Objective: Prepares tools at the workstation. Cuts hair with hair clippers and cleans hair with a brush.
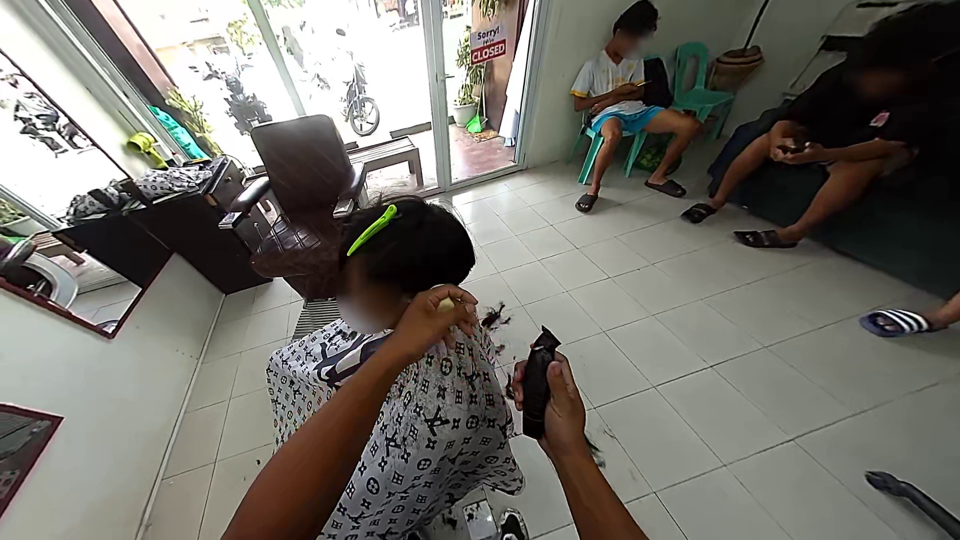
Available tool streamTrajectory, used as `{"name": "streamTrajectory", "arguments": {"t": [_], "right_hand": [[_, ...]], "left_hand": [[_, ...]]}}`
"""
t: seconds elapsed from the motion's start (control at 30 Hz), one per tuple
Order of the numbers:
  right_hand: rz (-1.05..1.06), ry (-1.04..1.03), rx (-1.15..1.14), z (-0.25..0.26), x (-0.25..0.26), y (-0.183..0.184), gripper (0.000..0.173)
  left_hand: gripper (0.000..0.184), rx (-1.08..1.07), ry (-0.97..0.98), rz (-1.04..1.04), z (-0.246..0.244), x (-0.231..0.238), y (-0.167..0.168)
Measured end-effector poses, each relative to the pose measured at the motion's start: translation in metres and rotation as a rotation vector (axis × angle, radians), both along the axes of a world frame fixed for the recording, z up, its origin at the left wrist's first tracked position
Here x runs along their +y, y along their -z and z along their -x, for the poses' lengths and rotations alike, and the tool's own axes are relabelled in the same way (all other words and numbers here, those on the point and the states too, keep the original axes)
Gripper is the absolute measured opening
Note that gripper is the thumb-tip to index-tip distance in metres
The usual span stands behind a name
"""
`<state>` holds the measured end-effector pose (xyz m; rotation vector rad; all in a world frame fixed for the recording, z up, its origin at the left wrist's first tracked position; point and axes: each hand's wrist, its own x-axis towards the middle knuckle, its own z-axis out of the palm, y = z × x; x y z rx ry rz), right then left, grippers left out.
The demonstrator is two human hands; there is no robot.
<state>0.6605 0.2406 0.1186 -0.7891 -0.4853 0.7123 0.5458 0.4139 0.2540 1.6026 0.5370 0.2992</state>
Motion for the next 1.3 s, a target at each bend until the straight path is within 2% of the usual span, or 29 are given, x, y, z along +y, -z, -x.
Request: {"name": "streamTrajectory", "arguments": {"t": [0.03, 0.07, 0.1, 0.13, 0.2, 0.23, 0.3, 0.43, 0.63, 0.73, 0.83, 1.13, 1.3], "right_hand": [[0.014, -0.001, -0.016, 0.002, 0.002, 0.000, 0.034], [0.026, 0.003, -0.035, 0.003, 0.005, 0.000, 0.030], [0.043, 0.009, -0.065, 0.004, 0.008, -0.001, 0.028], [0.067, 0.021, -0.092, 0.006, 0.012, -0.003, 0.028], [0.119, 0.039, -0.145, 0.015, 0.019, -0.007, 0.038], [0.128, 0.037, -0.181, 0.022, 0.023, -0.010, 0.040], [0.098, 0.032, -0.251, 0.037, 0.036, -0.014, 0.039], [0.047, 0.053, -0.289, 0.069, 0.069, -0.016, 0.034], [0.036, 0.066, -0.108, 0.095, 0.112, -0.014, 0.029], [-0.026, 0.107, 0.008, 0.104, 0.127, -0.013, 0.027], [-0.058, 0.141, 0.040, 0.107, 0.135, -0.012, 0.027], [-0.085, 0.136, 0.082, 0.106, 0.143, -0.012, 0.025], [-0.089, 0.101, 0.079, 0.106, 0.143, -0.012, 0.023]], "left_hand": [[0.016, 0.077, 0.014, 0.025, 0.003, -0.001, 0.000], [0.017, 0.144, 0.041, -0.037, 0.008, -0.004, -0.001], [0.019, 0.184, 0.062, -0.211, 0.016, -0.010, -0.004], [0.021, 0.196, 0.045, -0.491, 0.025, -0.017, -0.006], [0.020, 0.087, -0.138, -1.098, 0.039, -0.021, 0.004], [0.017, 0.041, -0.226, -1.334, 0.043, -0.014, 0.011], [0.025, 0.101, -0.270, -1.552, 0.050, 0.005, 0.019], [0.049, 0.306, -0.199, -1.561, 0.068, 0.024, 0.033], [0.052, 0.376, -0.254, -1.583, 0.092, 0.017, 0.047], [0.069, 0.417, -0.280, -1.612, 0.098, 0.017, 0.054], [0.076, 0.489, -0.285, -1.614, 0.101, 0.018, 0.058], [0.084, 0.515, -0.301, -1.598, 0.100, 0.018, 0.061], [0.079, 0.520, -0.298, -1.620, 0.102, 0.019, 0.062]]}}
